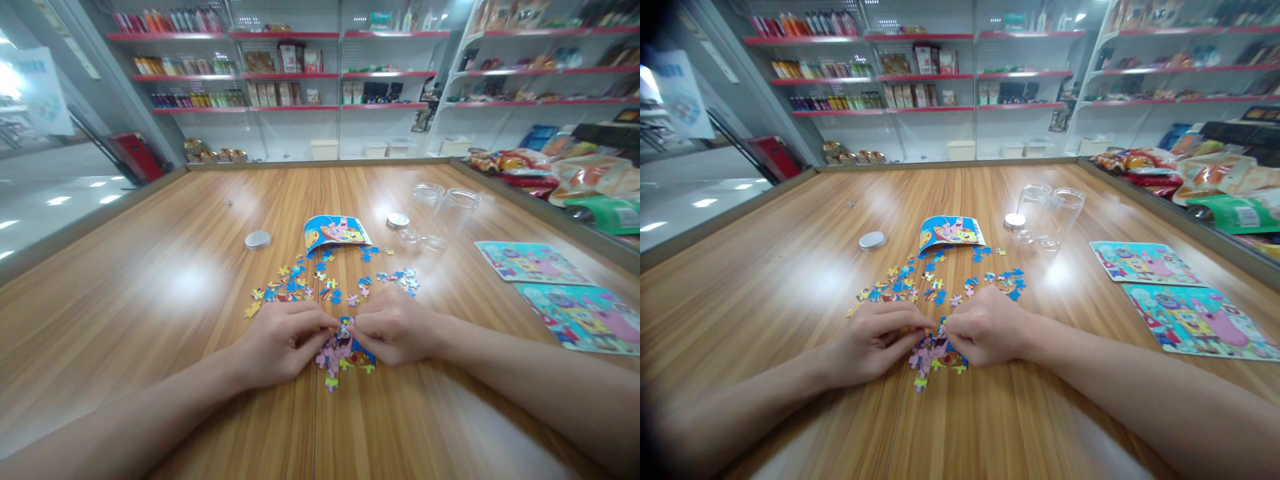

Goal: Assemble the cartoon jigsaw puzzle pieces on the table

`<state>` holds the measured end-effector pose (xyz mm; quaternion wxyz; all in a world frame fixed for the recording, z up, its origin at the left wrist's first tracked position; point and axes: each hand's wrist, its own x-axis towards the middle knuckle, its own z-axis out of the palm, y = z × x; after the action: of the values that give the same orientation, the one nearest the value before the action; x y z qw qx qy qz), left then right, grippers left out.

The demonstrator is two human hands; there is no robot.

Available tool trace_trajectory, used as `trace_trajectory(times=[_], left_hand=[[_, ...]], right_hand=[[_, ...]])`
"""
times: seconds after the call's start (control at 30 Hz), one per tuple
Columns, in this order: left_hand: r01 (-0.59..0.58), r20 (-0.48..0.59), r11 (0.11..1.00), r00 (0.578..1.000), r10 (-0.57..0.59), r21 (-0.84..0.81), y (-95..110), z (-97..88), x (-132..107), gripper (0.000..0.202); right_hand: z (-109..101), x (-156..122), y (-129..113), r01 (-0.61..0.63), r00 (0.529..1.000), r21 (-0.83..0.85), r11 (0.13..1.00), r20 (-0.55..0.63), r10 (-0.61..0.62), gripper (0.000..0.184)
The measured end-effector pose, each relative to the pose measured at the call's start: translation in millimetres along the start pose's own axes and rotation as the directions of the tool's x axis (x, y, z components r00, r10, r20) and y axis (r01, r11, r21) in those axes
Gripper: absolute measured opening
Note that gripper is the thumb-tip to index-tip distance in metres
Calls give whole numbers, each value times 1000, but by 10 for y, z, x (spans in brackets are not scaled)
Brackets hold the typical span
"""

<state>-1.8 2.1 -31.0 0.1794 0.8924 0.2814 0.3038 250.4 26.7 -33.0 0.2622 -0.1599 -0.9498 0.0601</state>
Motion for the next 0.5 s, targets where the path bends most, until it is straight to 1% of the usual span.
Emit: trace_trajectory(times=[0.07,0.17,0.23,0.3,0.4,0.43,0.5], left_hand=[[16,-19,1000,1000,-16,12,0,4,3,16],[8,-40,1000,999,-7,20,4,12,6,16],[1,-79,1000,997,0,18,7,16,10,16],[-3,-134,1000,991,4,5,8,17,19,17],[-29,-191,999,981,22,-37,11,10,40,15],[-44,-199,998,979,33,-51,13,6,49,16],[-74,-209,995,976,58,-70,22,-3,65,17]], right_hand=[[14,-11,5,-3,1000,-6,1000,3,3,24],[18,-10,-5,4,1000,-11,1000,2,-4,26],[8,5,-22,6,1000,-1,1000,-9,-6,29],[-6,28,-44,-17,999,30,999,-47,19,31],[-21,62,-73,-60,991,81,995,-116,69,21],[-22,70,-79,-64,989,90,994,-125,75,17],[-14,80,-86,-63,990,92,994,-123,74,17]])
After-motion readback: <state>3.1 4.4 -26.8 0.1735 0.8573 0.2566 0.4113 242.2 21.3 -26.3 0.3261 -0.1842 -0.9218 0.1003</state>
